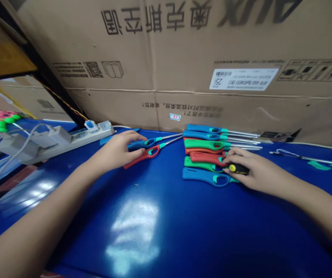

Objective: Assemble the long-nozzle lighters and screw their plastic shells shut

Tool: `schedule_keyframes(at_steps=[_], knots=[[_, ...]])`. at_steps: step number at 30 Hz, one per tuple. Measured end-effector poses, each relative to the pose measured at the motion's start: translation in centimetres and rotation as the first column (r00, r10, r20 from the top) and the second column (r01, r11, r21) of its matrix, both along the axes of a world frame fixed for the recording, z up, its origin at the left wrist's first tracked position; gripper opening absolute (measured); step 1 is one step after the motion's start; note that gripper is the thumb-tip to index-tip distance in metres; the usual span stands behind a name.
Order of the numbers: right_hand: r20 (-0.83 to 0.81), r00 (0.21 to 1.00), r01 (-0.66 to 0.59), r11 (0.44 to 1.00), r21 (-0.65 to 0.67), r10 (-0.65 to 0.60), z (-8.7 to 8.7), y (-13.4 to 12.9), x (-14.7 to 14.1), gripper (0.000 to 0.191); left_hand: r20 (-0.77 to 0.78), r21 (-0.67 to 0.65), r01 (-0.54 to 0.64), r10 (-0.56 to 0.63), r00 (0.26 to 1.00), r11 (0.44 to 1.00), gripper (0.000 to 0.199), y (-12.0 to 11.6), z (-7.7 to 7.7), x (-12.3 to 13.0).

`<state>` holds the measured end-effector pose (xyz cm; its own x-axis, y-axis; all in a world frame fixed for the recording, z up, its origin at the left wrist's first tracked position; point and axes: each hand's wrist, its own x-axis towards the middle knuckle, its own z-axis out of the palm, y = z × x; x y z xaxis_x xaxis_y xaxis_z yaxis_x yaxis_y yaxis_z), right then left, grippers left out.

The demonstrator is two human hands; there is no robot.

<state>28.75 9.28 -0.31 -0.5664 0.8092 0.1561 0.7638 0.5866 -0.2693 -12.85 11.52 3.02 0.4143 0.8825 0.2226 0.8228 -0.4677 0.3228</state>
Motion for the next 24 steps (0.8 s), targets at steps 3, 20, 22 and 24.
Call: schedule_keyframes(at_steps=[3,20,22,24], knots=[[0.129,0.990,-0.056,0.998,-0.015,0.058,0.7,0.3,-0.1,0.015,0.095,0.027,0.116,-0.118,0.988,0.993,0.029,-0.5,-0.7,3.8],[0.452,0.886,-0.325,0.834,0.446,0.103,0.0,-0.8,0.8,0.027,0.241,-0.047,0.167,-0.151,0.959,0.985,0.037,3.7,-2.3,11.7],[0.450,0.885,-0.327,0.843,0.428,0.114,-0.1,-0.6,0.9,0.028,0.324,-0.047,0.147,-0.124,0.938,0.988,0.034,3.7,-2.4,11.9],[0.456,0.881,-0.323,0.864,0.386,0.126,0.0,-0.5,1.0,0.029,0.415,-0.006,0.148,-0.132,0.900,0.989,0.036,3.7,-2.5,11.8]])
